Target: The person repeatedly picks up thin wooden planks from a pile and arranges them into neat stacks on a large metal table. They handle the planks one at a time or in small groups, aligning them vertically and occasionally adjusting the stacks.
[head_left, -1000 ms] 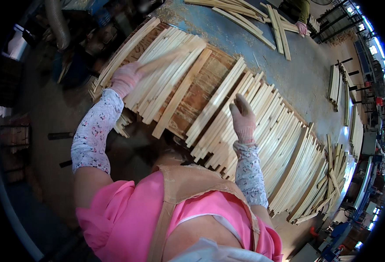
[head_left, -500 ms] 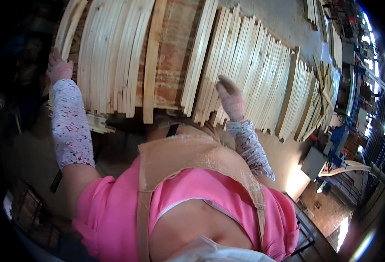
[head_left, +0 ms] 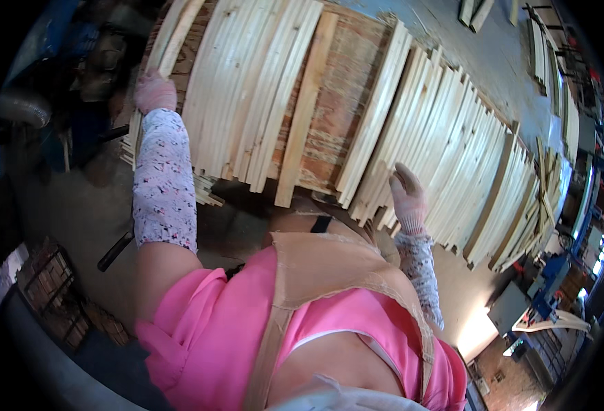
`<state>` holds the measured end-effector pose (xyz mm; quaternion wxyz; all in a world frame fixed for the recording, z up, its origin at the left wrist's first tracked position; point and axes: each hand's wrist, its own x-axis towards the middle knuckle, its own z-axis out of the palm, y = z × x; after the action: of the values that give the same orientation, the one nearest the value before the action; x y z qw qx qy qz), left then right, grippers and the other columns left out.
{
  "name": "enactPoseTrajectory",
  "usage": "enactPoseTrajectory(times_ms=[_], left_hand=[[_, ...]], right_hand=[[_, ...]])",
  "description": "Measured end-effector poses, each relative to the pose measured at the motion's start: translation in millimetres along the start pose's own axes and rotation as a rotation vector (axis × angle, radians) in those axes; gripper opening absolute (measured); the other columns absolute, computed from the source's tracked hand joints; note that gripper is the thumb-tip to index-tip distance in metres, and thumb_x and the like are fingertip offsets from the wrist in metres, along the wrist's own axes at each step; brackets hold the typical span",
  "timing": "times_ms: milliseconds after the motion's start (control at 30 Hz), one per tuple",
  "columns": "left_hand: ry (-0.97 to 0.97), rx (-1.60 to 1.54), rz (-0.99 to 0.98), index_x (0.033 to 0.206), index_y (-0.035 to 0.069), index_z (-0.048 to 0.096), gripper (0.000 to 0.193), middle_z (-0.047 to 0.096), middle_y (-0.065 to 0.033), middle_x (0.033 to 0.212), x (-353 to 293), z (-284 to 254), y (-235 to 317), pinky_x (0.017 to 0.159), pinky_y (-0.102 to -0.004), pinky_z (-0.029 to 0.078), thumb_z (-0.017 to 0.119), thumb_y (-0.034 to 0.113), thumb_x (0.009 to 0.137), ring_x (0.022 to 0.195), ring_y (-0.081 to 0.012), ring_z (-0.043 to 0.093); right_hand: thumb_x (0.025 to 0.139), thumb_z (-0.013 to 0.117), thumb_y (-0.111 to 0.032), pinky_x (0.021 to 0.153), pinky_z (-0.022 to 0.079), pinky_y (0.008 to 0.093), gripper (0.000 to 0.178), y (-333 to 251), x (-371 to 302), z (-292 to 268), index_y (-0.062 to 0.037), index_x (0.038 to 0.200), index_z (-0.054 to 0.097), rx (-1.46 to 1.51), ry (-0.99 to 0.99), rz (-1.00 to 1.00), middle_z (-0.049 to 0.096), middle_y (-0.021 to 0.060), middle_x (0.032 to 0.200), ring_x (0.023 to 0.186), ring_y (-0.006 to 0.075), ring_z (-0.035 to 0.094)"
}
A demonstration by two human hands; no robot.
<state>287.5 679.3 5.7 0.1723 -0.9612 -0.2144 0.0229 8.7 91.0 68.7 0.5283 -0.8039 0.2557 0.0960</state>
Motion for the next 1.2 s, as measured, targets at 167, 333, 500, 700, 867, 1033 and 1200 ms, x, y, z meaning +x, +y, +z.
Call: enactPoseTrajectory(times_ms=[167, 333, 500, 700, 867, 1033, 1200], left_hand=[[-0.124, -0.126, 0.028, 0.133, 0.012, 0.059, 0.051, 0.070, -0.0166, 0.134, -1.4, -27.2, 3.4, 0.097, -0.0534, 0.060, 0.067, 0.050, 0.100, 0.120, -0.0381, 0.071], [-0.096, -0.147, -0.049, 0.129, 0.012, 0.066, 0.050, 0.068, -0.0160, 0.134, 5.9, -12.6, 11.7, 0.098, -0.0528, 0.059, 0.061, 0.055, 0.103, 0.122, -0.0367, 0.070], [0.046, 0.097, -0.031, 0.137, 0.020, 0.065, 0.061, 0.061, -0.0125, 0.138, 23.7, -2.5, 7.4, 0.104, -0.0525, 0.053, 0.063, 0.064, 0.095, 0.129, -0.0339, 0.062], [-0.245, -0.357, -0.065, 0.169, 0.023, 0.026, 0.101, 0.051, -0.0278, 0.159, 75.4, 73.1, -47.6, 0.117, -0.0574, 0.044, 0.067, 0.067, 0.089, 0.144, -0.0448, 0.054], [0.109, -0.318, 0.174, 0.164, 0.015, 0.038, 0.091, 0.055, -0.0229, 0.155, 47.9, 13.4, 2.4, 0.117, -0.0542, 0.046, 0.070, 0.061, 0.092, 0.141, -0.0423, 0.056], [0.367, -0.790, 0.735, 0.162, 0.010, 0.044, 0.080, 0.055, -0.0197, 0.156, -99.7, -54.5, 125.4, 0.124, -0.0475, 0.040, 0.072, 0.050, 0.099, 0.148, -0.0353, 0.050], [-0.449, -0.940, 0.668, 0.168, 0.008, 0.030, 0.103, 0.038, -0.0239, 0.168, -283.8, -119.3, 244.7, 0.125, -0.0504, 0.039, 0.075, 0.062, 0.093, 0.154, -0.0423, 0.041]], right_hand=[[0.101, 0.075, -0.014, 0.108, 0.055, 0.0359, 0.043, 12.1, -1.9, 4.3, -0.0004, 0.141, 0.068, -0.035, -0.010, 0.010, 0.073, 0.0181, 0.134, 0.124, 0.0248, 0.071], [0.100, 0.075, -0.016, 0.106, 0.056, 0.0353, 0.043, -4.9, -0.5, 16.2, -0.0028, 0.141, 0.069, -0.058, -0.026, -0.023, 0.074, 0.0169, 0.133, 0.122, 0.0239, 0.072], [0.099, 0.075, -0.020, 0.106, 0.057, 0.0369, 0.044, -2.6, -6.4, 17.8, -0.0049, 0.141, 0.069, -0.107, -0.010, 0.011, 0.074, 0.0153, 0.134, 0.123, 0.0248, 0.072], [0.102, 0.075, -0.015, 0.108, 0.055, 0.0344, 0.045, 4.6, -13.6, 3.7, -0.0026, 0.144, 0.066, -0.158, 0.004, 0.118, 0.073, 0.0137, 0.136, 0.126, 0.0221, 0.069], [0.100, 0.075, -0.027, 0.107, 0.056, 0.0369, 0.046, 3.7, -22.0, -0.4, -0.0104, 0.142, 0.070, -0.173, 0.018, 0.167, 0.075, 0.0153, 0.134, 0.124, 0.0256, 0.072], [0.101, 0.073, -0.031, 0.107, 0.057, 0.0372, 0.047, 8.9, -19.0, -7.6, -0.0110, 0.144, 0.069, -0.211, -0.002, 0.123, 0.074, 0.0155, 0.134, 0.124, 0.0263, 0.072], [0.102, 0.073, -0.031, 0.104, 0.057, 0.0369, 0.044, 32.0, -19.2, -19.2, -0.0094, 0.140, 0.071, -0.086, -0.008, 0.011, 0.076, 0.0150, 0.129, 0.121, 0.0264, 0.073]])
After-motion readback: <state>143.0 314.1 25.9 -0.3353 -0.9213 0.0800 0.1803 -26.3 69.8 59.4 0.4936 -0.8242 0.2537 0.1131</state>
